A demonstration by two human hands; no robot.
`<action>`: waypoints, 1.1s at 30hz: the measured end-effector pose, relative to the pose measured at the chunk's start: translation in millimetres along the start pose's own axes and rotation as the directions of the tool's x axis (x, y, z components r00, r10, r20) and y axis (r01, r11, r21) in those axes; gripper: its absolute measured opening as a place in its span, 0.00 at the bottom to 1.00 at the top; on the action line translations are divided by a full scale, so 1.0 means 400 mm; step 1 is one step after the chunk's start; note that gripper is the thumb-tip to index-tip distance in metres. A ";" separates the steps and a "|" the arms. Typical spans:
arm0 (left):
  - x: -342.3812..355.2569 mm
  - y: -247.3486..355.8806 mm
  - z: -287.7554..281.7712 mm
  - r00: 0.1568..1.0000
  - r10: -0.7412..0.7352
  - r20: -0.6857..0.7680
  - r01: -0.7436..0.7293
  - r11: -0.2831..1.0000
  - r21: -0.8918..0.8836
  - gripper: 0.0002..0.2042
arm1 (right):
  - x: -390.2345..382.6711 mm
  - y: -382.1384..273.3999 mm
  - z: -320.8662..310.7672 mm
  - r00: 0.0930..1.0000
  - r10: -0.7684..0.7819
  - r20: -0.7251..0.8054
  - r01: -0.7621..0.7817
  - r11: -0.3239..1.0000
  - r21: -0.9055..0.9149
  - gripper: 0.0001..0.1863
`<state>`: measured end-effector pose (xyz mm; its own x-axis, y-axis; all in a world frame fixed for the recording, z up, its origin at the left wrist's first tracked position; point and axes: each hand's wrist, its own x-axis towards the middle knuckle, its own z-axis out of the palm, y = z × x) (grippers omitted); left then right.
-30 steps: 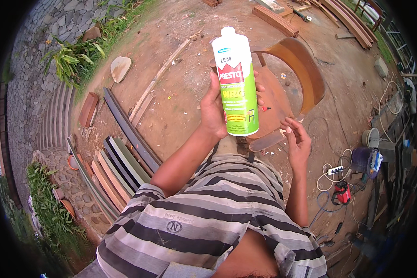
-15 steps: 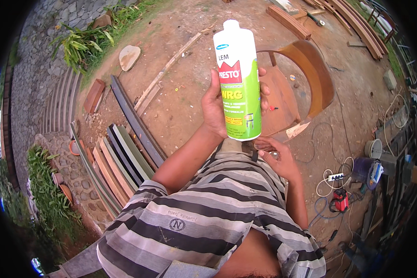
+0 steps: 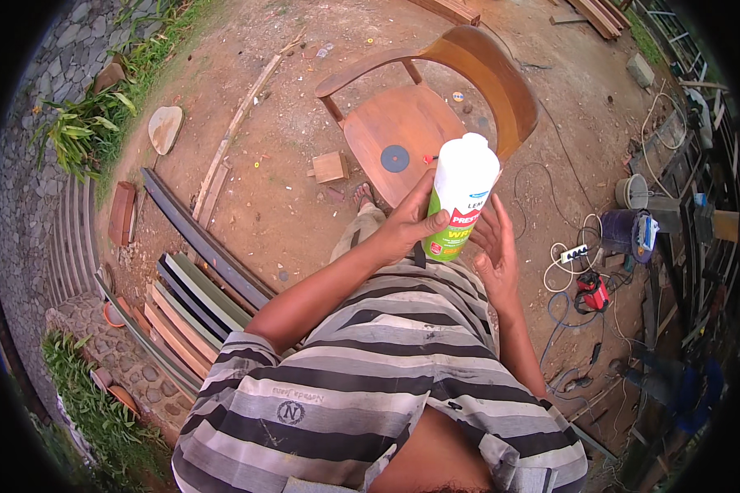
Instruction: The person applies wood glue to a detached wooden slat and the corresponding joint on a chair frame. They then press the slat into place and use a power drill to secure it, completing the repair of the chair's armrest.
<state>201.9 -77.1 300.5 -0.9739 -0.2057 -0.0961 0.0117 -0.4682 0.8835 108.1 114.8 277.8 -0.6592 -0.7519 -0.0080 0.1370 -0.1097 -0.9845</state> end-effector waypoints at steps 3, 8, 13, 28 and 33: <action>0.040 -0.122 0.036 0.980 -0.162 0.119 0.175 0.979 -0.106 0.45 | -0.002 0.014 -0.015 0.999 -0.017 -0.044 0.006 0.969 -0.248 0.59; 0.124 -0.314 -0.056 0.893 -0.408 0.190 0.279 0.833 0.478 0.38 | -0.025 0.087 -0.113 0.933 0.157 -0.324 -0.312 0.803 -0.507 0.48; 0.163 -0.627 -0.236 0.872 0.168 -0.460 0.340 0.468 0.816 0.23 | 0.022 0.122 -0.195 0.813 0.394 -0.428 -0.523 0.173 -0.834 0.51; 0.234 -0.643 -0.253 0.687 -0.203 -0.697 0.717 0.343 0.607 0.22 | 0.231 0.179 -0.212 0.867 0.462 -0.189 -0.077 -0.251 -0.965 0.52; 0.231 -0.627 -0.255 0.693 -0.247 -0.677 0.714 0.369 0.596 0.19 | 0.262 0.169 -0.197 0.851 0.493 -0.179 -0.034 -0.287 -0.957 0.52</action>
<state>132.1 -66.1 23.3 -0.5242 -0.6088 -0.5955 -0.8258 0.1924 0.5302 -10.0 79.7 196.6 -0.6256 -0.5781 -0.5239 -0.7245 0.6797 0.1150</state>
